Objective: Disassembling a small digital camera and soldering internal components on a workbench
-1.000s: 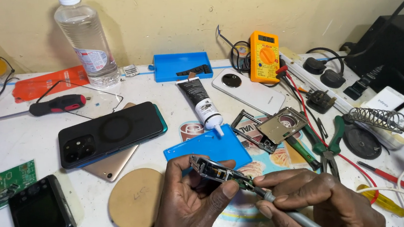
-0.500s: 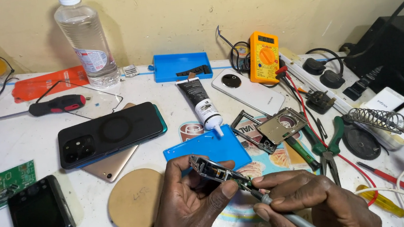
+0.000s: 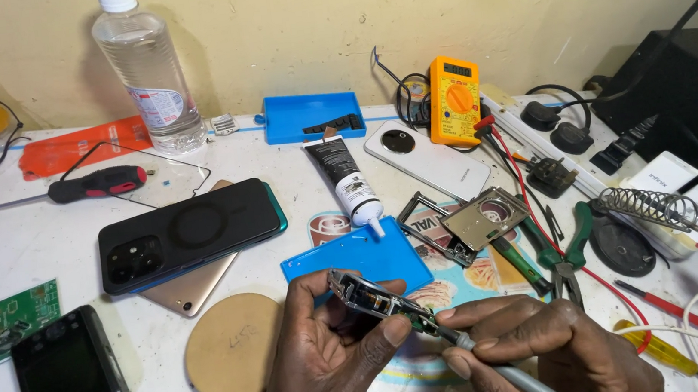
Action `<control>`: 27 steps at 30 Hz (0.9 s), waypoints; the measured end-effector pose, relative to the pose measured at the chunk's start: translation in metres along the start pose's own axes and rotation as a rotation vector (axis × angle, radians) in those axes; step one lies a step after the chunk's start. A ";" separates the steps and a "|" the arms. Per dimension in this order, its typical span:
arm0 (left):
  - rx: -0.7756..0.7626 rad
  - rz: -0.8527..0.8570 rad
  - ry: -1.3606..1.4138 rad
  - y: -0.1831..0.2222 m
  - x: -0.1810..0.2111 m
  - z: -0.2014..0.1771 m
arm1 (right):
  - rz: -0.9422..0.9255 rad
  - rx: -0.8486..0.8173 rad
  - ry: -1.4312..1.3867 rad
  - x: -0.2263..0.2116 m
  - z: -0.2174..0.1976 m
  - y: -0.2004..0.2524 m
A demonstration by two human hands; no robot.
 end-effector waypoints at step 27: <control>0.000 -0.052 0.018 0.019 0.038 0.020 | -0.118 -0.361 0.459 0.015 -0.045 -0.038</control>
Point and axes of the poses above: each hand's wrist, its own y-axis away from the middle knuckle, its own z-axis out of the palm, x = y × z, the point moved 3 cm from there along -y, towards the middle knuckle, and after that the axes turned 3 degrees about -x, right-handed, at the moved point
